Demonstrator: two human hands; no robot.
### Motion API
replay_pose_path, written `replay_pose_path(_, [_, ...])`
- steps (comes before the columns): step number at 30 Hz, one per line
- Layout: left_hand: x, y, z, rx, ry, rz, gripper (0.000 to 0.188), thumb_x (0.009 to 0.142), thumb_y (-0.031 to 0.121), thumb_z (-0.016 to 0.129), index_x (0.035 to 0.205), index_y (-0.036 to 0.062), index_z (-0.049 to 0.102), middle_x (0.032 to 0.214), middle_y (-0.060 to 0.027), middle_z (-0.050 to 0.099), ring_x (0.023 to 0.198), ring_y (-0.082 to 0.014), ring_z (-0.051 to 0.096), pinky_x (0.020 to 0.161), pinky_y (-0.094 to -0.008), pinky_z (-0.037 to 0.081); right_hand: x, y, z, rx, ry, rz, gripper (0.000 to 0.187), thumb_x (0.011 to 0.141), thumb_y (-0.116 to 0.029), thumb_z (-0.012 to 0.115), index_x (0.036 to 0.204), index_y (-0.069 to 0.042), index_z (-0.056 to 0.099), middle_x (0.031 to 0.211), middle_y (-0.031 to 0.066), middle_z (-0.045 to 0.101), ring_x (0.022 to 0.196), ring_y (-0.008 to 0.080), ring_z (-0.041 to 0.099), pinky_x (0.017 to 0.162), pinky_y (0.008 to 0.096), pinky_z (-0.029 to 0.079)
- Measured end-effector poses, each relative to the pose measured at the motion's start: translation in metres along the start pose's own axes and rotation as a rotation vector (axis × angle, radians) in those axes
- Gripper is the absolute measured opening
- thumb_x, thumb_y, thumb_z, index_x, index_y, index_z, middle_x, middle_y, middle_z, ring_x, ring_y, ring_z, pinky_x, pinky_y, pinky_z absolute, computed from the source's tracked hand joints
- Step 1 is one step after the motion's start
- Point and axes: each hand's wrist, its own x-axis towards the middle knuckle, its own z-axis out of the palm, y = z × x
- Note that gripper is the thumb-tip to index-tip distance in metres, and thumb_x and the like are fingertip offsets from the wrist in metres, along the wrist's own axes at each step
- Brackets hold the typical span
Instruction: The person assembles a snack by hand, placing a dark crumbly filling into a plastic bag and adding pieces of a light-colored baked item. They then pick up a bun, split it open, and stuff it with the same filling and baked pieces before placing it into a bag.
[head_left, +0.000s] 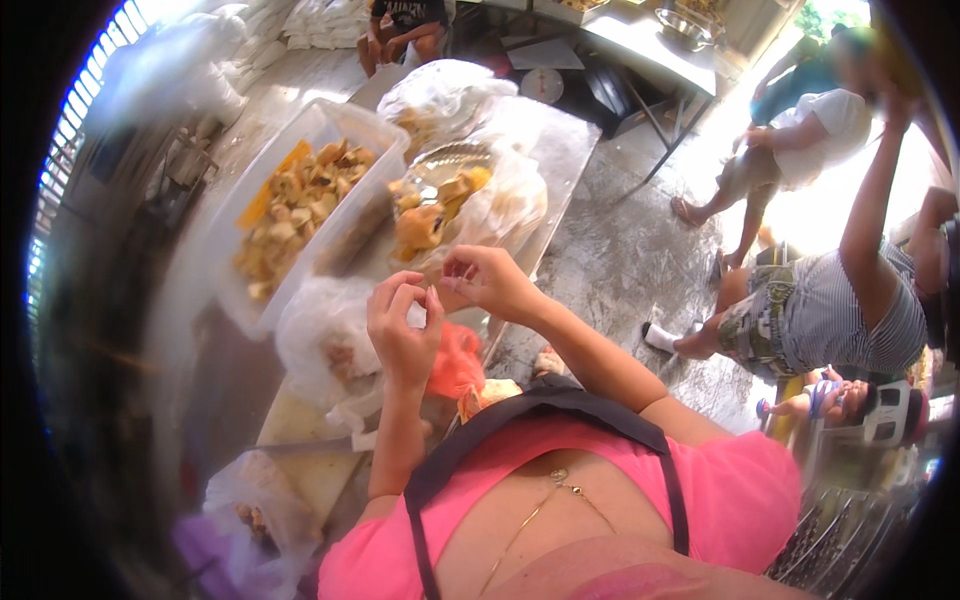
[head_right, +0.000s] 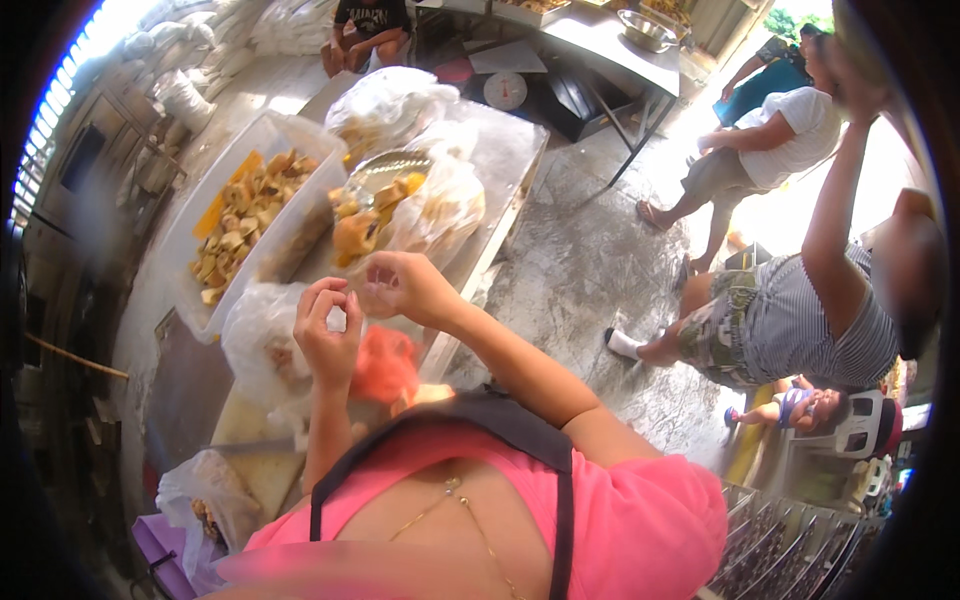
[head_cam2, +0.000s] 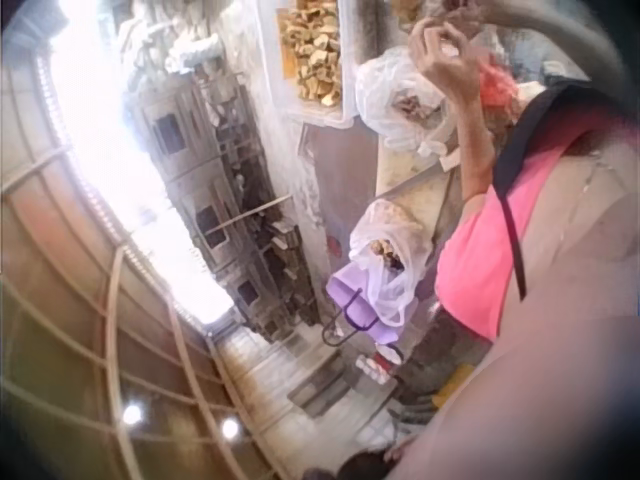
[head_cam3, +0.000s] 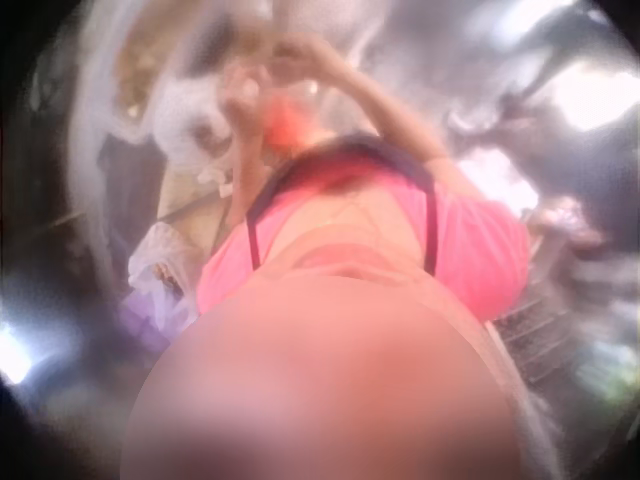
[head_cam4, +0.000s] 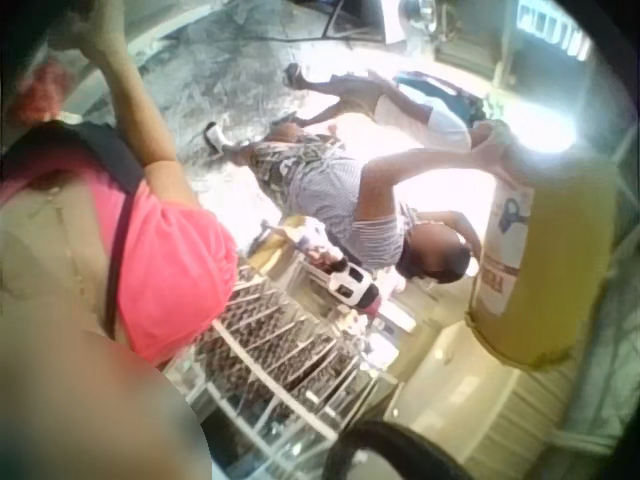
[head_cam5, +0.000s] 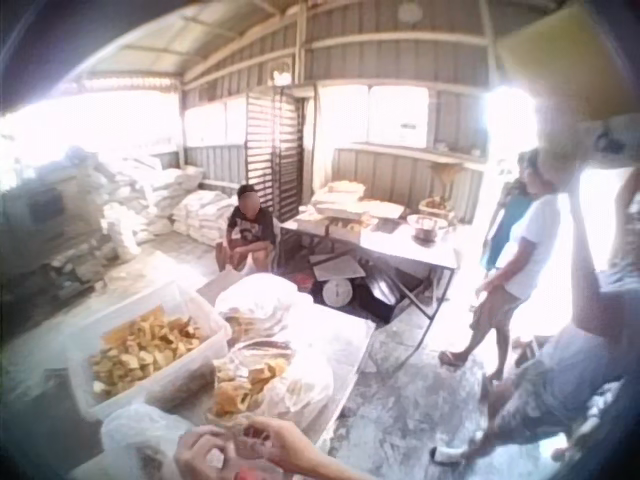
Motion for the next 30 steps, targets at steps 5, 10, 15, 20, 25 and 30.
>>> replay_pose_path(5, [0.018, 0.038, 0.064, -0.150, -0.001, -0.004, 0.013, 0.072, -0.002, 0.063, 0.080, 0.0020, 0.053, 0.089, -0.0121, 0.060, 0.078, -0.0287, 0.059, 0.070, -0.0352, 0.047, 0.003, 0.017, -0.071, -0.031, -0.002, 0.047, 0.012, 0.081, -0.009, 0.065, 0.090, -0.002, 0.060, 0.079, 0.0048, 0.063, 0.076, 0.0125, 0.059, 0.072, 0.0271, 0.046])
replay_pose_path(10, [0.035, 0.064, 0.107, -0.118, -0.036, -0.014, 0.018, 0.074, -0.001, 0.064, 0.090, 0.0031, 0.057, 0.086, -0.0112, 0.061, 0.075, -0.0247, 0.060, 0.068, -0.0331, 0.048, 0.009, 0.029, -0.126, -0.017, -0.033, 0.019, 0.013, 0.082, -0.009, 0.065, 0.092, -0.002, 0.060, 0.082, 0.0036, 0.064, 0.079, 0.0110, 0.059, 0.072, 0.0272, 0.045])
replay_pose_path(15, [0.051, 0.083, 0.142, -0.102, -0.032, 0.009, 0.018, 0.076, 0.000, 0.064, 0.093, 0.0033, 0.061, 0.084, -0.0097, 0.062, 0.073, -0.0228, 0.061, 0.067, -0.0318, 0.048, 0.006, 0.043, -0.161, 0.043, -0.026, -0.036, 0.013, 0.080, -0.007, 0.063, 0.091, -0.001, 0.060, 0.076, 0.0071, 0.062, 0.072, 0.0136, 0.057, 0.068, 0.0273, 0.046])
replay_pose_path(20, [0.061, 0.096, 0.163, -0.075, -0.066, 0.030, 0.012, 0.077, 0.003, 0.064, 0.088, 0.0039, 0.062, 0.084, -0.0095, 0.063, 0.074, -0.0244, 0.062, 0.065, -0.0336, 0.048, 0.005, 0.052, -0.184, 0.083, -0.042, -0.059, 0.014, 0.081, -0.007, 0.061, 0.093, 0.000, 0.060, 0.078, 0.0059, 0.063, 0.073, 0.0116, 0.057, 0.068, 0.0264, 0.046])
replay_pose_path(25, [0.073, 0.095, 0.174, -0.071, -0.091, 0.069, 0.010, 0.077, 0.004, 0.064, 0.086, 0.0039, 0.062, 0.082, -0.0096, 0.062, 0.075, -0.0262, 0.062, 0.065, -0.0351, 0.048, 0.011, 0.056, -0.198, 0.105, -0.060, -0.035, 0.014, 0.083, -0.007, 0.061, 0.094, 0.001, 0.059, 0.078, 0.0052, 0.063, 0.072, 0.0112, 0.057, 0.069, 0.0265, 0.046])
replay_pose_path(30, [0.079, 0.094, 0.171, -0.041, -0.062, 0.078, 0.007, 0.077, 0.005, 0.065, 0.082, 0.0039, 0.060, 0.080, -0.0096, 0.061, 0.073, -0.0279, 0.061, 0.063, -0.0356, 0.047, 0.018, 0.055, -0.199, 0.102, -0.073, -0.011, 0.016, 0.084, -0.009, 0.061, 0.096, 0.001, 0.060, 0.078, 0.0054, 0.063, 0.071, 0.0112, 0.056, 0.068, 0.0260, 0.046])
